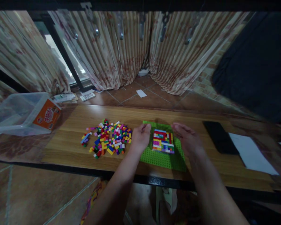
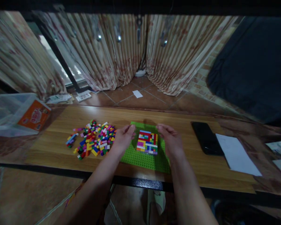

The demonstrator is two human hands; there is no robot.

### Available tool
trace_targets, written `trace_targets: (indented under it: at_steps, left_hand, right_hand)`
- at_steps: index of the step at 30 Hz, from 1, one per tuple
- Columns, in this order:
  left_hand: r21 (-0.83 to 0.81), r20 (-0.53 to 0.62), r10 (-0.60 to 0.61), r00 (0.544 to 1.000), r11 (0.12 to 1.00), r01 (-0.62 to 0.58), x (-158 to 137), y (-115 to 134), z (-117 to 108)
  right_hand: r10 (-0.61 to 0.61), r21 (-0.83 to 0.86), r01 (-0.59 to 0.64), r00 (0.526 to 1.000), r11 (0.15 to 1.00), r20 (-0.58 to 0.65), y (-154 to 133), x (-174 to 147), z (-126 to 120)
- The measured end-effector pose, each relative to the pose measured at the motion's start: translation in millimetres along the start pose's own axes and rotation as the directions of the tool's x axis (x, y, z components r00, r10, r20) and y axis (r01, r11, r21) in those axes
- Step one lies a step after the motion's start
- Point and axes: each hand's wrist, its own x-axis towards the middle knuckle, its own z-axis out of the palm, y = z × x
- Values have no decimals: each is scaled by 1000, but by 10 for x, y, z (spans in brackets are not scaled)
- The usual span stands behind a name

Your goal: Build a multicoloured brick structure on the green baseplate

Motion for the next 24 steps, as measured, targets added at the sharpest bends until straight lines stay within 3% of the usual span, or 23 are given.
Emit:
trace_targets:
  at_steps: [3, 5, 7, 10, 13, 15, 20, 24]
  left_hand:
    - [-97, -101, 6, 995, 995, -16, 18, 196, -186]
    - [-190, -195, 10, 981, 981, -48, 34, 315, -349]
    - [-266, -277, -1, 961, 961, -76, 45, 399, -531]
    - [-355, -365, -21, 931, 927, -118, 43, 461, -798]
    - [-433, -392, -54, 918, 892, -133, 18, 481, -1008]
    - [-463, -399, -69, 914, 876, -136, -3, 487, -1108]
    - [-494, -392, -89, 916, 860, -127, -37, 477, -1247]
    - [-514, -348, -110, 931, 853, -91, -50, 474, -1272]
  right_hand:
    - [-184, -113, 169, 972, 979, -144, -70, -39, 13]
    - [-350, -252, 306, 924, 918, -151, -121, -165, 98]
    - [-490, -382, 438, 870, 814, -47, -159, -362, 241]
    - [-562, -417, 627, 777, 658, 282, -148, -690, 505]
    - [-458, -333, 728, 653, 599, 603, -34, -906, 744]
    - [-368, -343, 731, 622, 589, 691, 77, -964, 862]
    - [-189, -468, 694, 647, 547, 738, 288, -981, 1035]
    - [-120, -535, 696, 656, 480, 745, 324, -1006, 1146]
